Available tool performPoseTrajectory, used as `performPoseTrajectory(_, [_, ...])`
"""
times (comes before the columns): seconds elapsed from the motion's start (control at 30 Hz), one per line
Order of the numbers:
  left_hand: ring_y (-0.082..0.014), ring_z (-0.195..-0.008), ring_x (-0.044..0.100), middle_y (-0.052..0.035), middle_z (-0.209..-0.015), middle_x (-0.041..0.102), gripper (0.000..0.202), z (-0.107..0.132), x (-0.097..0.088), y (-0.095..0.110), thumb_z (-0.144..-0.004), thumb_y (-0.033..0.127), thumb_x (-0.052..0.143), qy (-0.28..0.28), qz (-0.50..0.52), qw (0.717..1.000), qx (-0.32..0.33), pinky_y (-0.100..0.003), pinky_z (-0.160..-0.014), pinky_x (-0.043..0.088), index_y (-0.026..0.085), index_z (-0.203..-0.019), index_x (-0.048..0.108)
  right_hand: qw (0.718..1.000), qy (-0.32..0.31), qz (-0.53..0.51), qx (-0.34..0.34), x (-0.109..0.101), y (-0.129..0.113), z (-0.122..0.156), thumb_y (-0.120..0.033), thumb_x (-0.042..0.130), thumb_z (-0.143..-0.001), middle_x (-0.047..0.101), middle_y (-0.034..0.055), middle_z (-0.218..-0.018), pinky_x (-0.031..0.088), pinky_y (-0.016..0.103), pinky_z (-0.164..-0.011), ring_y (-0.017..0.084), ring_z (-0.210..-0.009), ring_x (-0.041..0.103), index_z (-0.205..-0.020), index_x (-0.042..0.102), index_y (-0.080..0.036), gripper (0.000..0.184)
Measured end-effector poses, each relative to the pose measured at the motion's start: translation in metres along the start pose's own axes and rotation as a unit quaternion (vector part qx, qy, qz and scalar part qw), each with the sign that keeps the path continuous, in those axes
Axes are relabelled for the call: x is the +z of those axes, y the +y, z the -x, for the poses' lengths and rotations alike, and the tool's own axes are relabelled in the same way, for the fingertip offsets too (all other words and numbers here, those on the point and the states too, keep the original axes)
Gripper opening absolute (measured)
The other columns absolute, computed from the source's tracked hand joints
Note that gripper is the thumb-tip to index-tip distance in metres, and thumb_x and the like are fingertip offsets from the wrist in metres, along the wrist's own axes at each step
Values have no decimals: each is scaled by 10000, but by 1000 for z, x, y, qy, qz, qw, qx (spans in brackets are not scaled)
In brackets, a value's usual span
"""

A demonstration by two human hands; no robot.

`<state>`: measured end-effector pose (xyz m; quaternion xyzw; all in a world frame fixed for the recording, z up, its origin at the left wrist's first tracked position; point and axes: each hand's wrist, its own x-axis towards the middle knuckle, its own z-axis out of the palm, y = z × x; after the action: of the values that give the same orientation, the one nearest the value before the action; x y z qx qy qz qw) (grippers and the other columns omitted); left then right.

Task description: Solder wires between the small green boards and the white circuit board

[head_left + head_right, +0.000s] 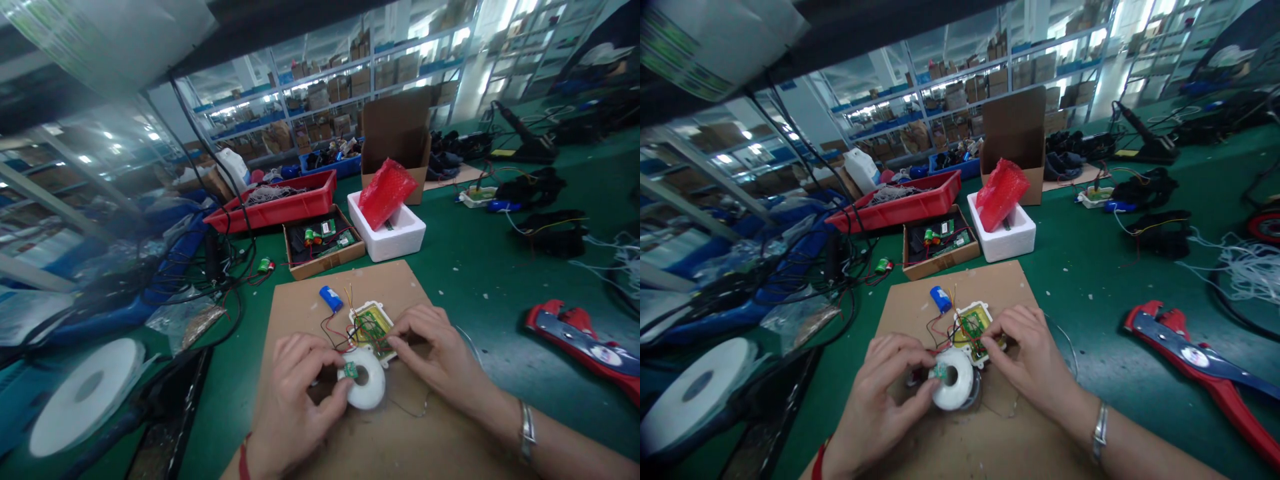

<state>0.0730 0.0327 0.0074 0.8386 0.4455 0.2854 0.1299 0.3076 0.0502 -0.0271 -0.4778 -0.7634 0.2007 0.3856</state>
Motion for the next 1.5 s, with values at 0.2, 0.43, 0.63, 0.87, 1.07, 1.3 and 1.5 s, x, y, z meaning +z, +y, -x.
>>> performPoseTrajectory(0.2, [-183, -826, 539, 12, -846, 611, 72, 0, -1, 3, -795, 232, 646, -40, 18, 997, -70, -352, -745, 371, 241, -844, 594, 1000, 7, -3, 11, 1, 2, 0, -195, 548, -877, 603, -14, -735, 320, 346, -742, 172, -741, 543, -769, 572, -207, 111])
performPoseTrajectory(0.43, [-173, -799, 540, 7, -867, 601, 44, 0, 5, 4, -837, 290, 591, -44, 86, 983, -155, -336, -713, 416, 254, -852, 611, 999, 11, 2, 45, 1, 1, 0, -213, 543, -888, 604, -11, -760, 327, 344, -745, 176, -760, 535, -795, 571, -209, 97])
performPoseTrajectory(0.63, [-158, -795, 547, 10, -866, 596, 40, 0, 9, 3, -831, 288, 596, -48, 125, 974, -181, -310, -694, 437, 255, -848, 611, 998, 3, -3, 55, 2, 2, 0, -210, 529, -890, 612, -1, -802, 340, 347, -748, 183, -784, 541, -832, 568, -211, 70])
performPoseTrajectory(0.87, [-147, -783, 552, 15, -862, 595, 39, 1, 10, 1, -820, 258, 606, -35, 132, 976, -171, -290, -671, 448, 259, -859, 611, 998, -3, -5, 58, 2, 4, 1, -210, 530, -884, 616, 9, -830, 360, 358, -756, 193, -807, 548, -857, 567, -217, 47])
performPoseTrajectory(1.07, [-144, -764, 559, 9, -838, 600, 13, -1, 14, 3, -818, 252, 612, -14, 131, 978, -163, -284, -655, 449, 241, -825, 613, 998, -7, -4, 58, 2, 4, 0, -213, 543, -867, 617, 18, -859, 375, 364, -763, 201, -826, 555, -891, 563, -218, 32])
performPoseTrajectory(1.3, [-130, -767, 577, 13, -839, 608, 44, 0, 16, 2, -809, 238, 634, 32, 140, 979, -146, -252, -652, 457, 237, -851, 619, 999, 1, -14, 46, -3, 6, 0, -263, 521, -880, 628, 36, -922, 395, 362, -787, 209, -876, 560, -957, 569, -215, 102])
performPoseTrajectory(1.5, [-138, -707, 535, 2, -794, 579, 19, 2, 12, -1, -822, 238, 607, 107, 115, 983, -90, -265, -628, 432, 221, -825, 612, 997, 40, -13, 70, -9, 4, -21, -310, 469, -915, 645, 47, -907, 405, 360, -799, 212, -894, 572, -913, 617, -202, 183])
